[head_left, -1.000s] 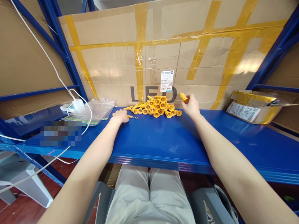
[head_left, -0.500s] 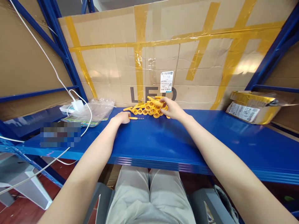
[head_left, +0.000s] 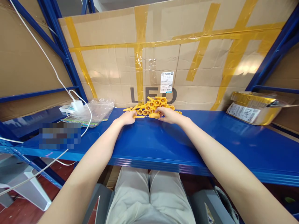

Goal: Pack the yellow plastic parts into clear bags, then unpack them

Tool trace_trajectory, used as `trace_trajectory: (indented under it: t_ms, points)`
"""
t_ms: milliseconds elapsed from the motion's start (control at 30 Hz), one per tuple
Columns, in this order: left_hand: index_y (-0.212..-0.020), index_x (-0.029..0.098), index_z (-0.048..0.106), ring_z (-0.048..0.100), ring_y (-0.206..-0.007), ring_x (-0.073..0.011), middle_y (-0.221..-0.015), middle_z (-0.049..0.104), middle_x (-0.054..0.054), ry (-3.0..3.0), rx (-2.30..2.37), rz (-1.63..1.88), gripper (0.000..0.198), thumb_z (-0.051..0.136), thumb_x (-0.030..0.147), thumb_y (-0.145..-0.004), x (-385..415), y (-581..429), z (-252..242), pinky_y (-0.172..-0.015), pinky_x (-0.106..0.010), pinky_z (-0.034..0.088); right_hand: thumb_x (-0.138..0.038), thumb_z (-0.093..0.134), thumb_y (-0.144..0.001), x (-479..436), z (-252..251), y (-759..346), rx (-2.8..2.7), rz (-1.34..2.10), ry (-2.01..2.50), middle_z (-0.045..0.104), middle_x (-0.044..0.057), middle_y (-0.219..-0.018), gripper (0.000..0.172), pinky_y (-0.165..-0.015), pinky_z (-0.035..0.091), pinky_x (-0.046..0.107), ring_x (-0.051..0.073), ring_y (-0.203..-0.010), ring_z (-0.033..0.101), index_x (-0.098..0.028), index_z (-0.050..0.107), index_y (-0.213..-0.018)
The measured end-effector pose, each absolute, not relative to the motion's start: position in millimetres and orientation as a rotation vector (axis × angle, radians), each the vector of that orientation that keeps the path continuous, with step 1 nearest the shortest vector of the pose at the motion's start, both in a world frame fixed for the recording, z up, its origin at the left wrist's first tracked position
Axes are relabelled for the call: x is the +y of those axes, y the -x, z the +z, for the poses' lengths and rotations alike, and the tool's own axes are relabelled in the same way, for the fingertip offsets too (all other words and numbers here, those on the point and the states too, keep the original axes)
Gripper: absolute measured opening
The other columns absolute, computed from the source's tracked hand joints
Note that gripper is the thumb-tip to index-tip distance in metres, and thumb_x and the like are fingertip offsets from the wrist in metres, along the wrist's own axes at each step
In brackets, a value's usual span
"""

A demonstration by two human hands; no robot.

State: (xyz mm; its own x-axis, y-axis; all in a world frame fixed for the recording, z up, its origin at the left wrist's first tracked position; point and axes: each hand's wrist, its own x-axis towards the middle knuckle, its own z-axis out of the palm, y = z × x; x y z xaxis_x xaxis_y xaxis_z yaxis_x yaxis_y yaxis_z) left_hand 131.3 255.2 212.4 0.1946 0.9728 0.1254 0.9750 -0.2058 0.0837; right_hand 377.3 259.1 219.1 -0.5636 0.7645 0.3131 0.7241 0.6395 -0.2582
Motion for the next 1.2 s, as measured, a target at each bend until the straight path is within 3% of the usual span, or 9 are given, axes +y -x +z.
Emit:
trace_trajectory:
  t_ms: [333,700,933,1067,1200]
  points:
    - [-0.118,0.02,0.056,0.061,-0.106,-0.0248,-0.117,0.065,-0.008,2.431,-1.988,-0.243,0.045,0.052,0.017,-0.073,255,-132,213,-0.088,-0.029,0.046,-0.007,0.061,-0.074,261,218,-380,-2.449,0.039,1.299,0.066,0.009,-0.103,0.037,-0.079,0.046,0.029,0.021,-0.093,0.062,-0.016,0.058,-0.11]
    - [-0.112,0.021,0.054,0.062,-0.096,-0.0246,-0.106,0.066,-0.008,2.487,-1.899,-0.379,0.038,0.051,0.021,-0.074,257,-134,209,-0.079,-0.03,0.047,-0.012,0.064,-0.076,262,216,-380,-2.422,0.176,1.261,0.067,0.007,-0.096,0.035,-0.074,0.047,0.028,0.019,-0.085,0.062,-0.015,0.058,-0.11]
    - [-0.103,0.021,0.054,0.062,-0.083,-0.0242,-0.089,0.065,-0.004,2.549,-1.688,-0.539,0.031,0.052,0.026,-0.073,256,-143,204,-0.071,-0.031,0.045,-0.013,0.064,-0.077,266,213,-382,-2.374,0.411,1.215,0.067,0.005,-0.094,0.035,-0.08,0.049,0.03,0.017,-0.085,0.063,-0.015,0.061,-0.112]
    - [-0.096,0.021,0.059,0.062,-0.081,-0.0246,-0.085,0.065,-0.003,2.505,-1.705,-0.586,0.028,0.054,0.03,-0.071,254,-147,205,-0.067,-0.03,0.044,-0.014,0.066,-0.077,275,207,-390,-2.255,0.763,1.173,0.068,0.003,-0.09,0.035,-0.082,0.051,0.029,0.015,-0.083,0.065,-0.016,0.06,-0.112]
    - [-0.09,0.021,0.062,0.061,-0.072,-0.0225,-0.074,0.065,-0.002,2.509,-1.757,-0.611,0.025,0.056,0.032,-0.069,251,-149,207,-0.061,-0.029,0.041,-0.021,0.061,-0.086,276,202,-392,-1.996,1.192,1.15,0.069,0.006,-0.082,0.018,-0.072,0.055,0.026,0.013,-0.069,0.067,-0.013,0.056,-0.101]
